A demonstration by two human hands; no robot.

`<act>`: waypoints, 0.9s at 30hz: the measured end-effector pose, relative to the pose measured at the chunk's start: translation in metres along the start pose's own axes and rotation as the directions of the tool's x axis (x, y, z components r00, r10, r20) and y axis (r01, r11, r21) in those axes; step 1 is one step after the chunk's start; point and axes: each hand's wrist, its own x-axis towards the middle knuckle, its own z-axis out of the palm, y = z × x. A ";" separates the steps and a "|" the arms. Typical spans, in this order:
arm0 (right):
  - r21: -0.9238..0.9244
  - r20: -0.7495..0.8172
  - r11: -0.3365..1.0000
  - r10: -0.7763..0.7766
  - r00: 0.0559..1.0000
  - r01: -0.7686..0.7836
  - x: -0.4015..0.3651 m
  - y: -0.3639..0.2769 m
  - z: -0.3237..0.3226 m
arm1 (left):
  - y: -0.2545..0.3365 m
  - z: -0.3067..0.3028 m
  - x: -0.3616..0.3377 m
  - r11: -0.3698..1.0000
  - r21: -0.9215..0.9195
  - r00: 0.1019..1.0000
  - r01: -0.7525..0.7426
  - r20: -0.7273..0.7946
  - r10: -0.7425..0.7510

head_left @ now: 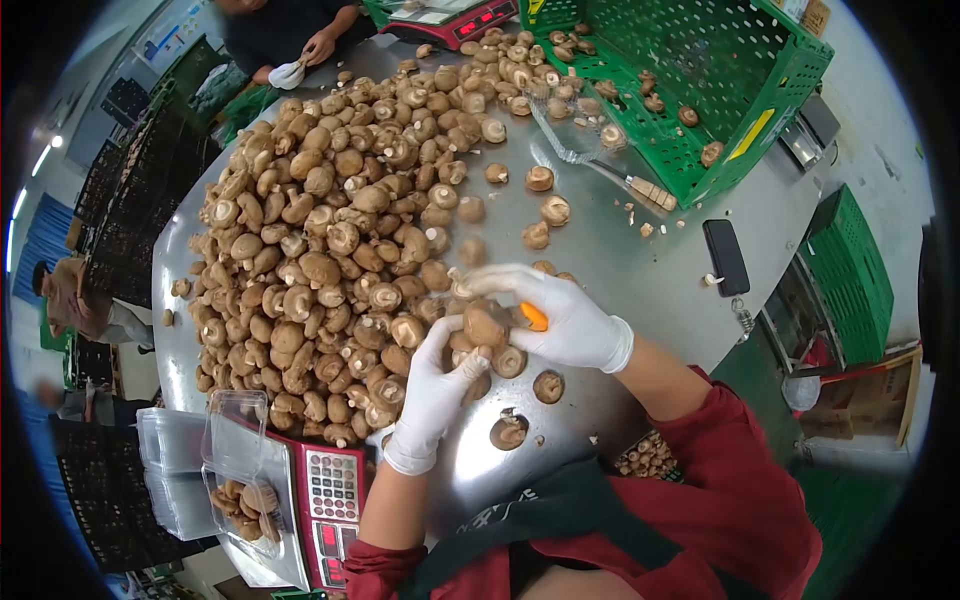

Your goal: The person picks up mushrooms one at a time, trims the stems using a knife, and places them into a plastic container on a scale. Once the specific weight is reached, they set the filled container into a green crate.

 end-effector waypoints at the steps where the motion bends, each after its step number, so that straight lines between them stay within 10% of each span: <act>1: 0.007 -0.044 1.000 0.005 0.999 -0.005 -0.004 0.002 0.001 | -0.009 -0.005 -0.001 0.991 0.101 0.996 -0.088 -0.009 0.089; 4: 0.204 0.034 0.959 0.193 0.981 -0.196 -0.018 0.007 0.006 | -0.017 -0.013 -0.005 0.866 0.379 0.939 -0.325 0.019 0.344; 13: 0.116 0.160 0.958 0.243 0.957 -0.262 -0.028 -0.005 0.012 | -0.020 -0.009 -0.032 0.778 0.548 0.935 -0.306 0.022 0.353; 16: 0.191 0.275 0.790 0.527 0.804 -0.583 -0.022 -0.040 0.011 | -0.011 -0.004 -0.040 0.783 0.542 0.938 -0.304 0.027 0.346; 22: 0.279 0.178 0.931 0.190 0.965 -0.235 -0.034 -0.025 0.037 | -0.018 -0.007 -0.054 0.931 0.318 0.983 -0.177 0.016 0.182; 27: -0.049 0.251 0.998 0.057 0.966 -0.046 -0.032 -0.029 0.036 | 0.011 -0.002 -0.064 0.504 0.858 0.974 -0.101 -0.017 0.225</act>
